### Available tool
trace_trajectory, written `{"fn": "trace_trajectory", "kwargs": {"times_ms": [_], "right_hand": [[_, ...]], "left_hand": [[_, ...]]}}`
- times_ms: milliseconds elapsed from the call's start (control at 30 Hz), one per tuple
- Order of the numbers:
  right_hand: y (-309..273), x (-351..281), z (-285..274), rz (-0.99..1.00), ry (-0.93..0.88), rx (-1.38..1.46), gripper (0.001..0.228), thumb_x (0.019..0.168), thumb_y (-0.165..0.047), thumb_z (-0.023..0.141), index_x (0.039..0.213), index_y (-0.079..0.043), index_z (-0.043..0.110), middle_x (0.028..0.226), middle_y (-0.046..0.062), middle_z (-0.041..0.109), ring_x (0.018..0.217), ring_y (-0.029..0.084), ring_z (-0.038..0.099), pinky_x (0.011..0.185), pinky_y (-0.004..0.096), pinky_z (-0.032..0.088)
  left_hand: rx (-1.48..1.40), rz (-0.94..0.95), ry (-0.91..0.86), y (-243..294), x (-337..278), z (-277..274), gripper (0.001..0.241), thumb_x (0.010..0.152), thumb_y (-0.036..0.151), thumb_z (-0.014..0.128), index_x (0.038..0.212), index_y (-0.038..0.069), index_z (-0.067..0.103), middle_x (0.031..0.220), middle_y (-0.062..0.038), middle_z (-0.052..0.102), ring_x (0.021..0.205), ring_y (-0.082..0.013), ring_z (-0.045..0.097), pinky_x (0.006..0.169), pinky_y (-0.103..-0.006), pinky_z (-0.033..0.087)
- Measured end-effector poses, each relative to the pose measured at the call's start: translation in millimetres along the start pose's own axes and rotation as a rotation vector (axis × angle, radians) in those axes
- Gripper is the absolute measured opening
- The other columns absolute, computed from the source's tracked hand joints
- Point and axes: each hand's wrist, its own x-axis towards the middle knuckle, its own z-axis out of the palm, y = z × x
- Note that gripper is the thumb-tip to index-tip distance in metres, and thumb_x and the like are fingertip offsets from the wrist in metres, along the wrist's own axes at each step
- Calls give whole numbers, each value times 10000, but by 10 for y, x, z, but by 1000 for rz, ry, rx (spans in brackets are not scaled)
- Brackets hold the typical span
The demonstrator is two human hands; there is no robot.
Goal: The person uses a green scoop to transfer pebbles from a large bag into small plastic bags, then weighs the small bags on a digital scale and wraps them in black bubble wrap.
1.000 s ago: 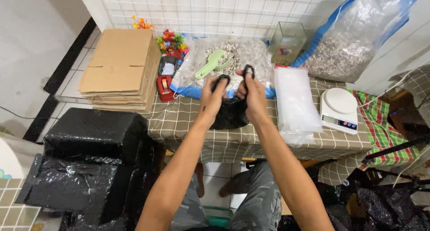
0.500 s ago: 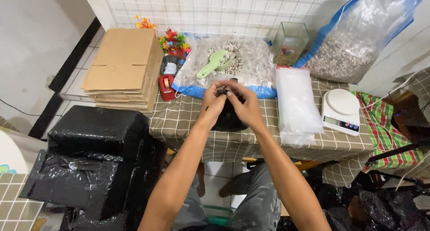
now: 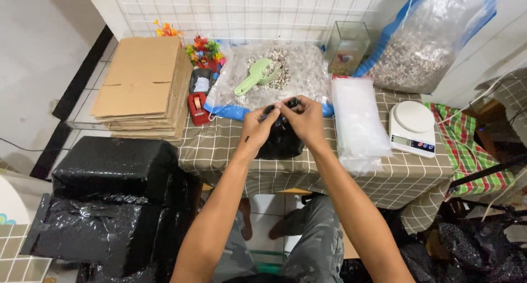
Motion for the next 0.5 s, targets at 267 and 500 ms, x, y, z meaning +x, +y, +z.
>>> {"fn": "trace_trajectory", "kwargs": {"times_ms": [267,500], "right_hand": [[-385,-168,-86,-244,-176,-87,308,776,27,804,1056,-101,813,815,105,768,796,128,676,735,309,578],[-231,-106,-129,-428,-167,-102,315,771,96,761,1004,-106,827,877,128,766,849,219,734,789,345,591]], "left_hand": [[-62,-333,79,-540,405,-112,479,1014,342,656,1231,-84,669,1118,-239,726,1033,-275,716,852,-466,596],[237,-165,7,-275,410,-137,250,873,277,794,1063,114,805,870,-88,782,852,-128,718,736,-296,587]]}}
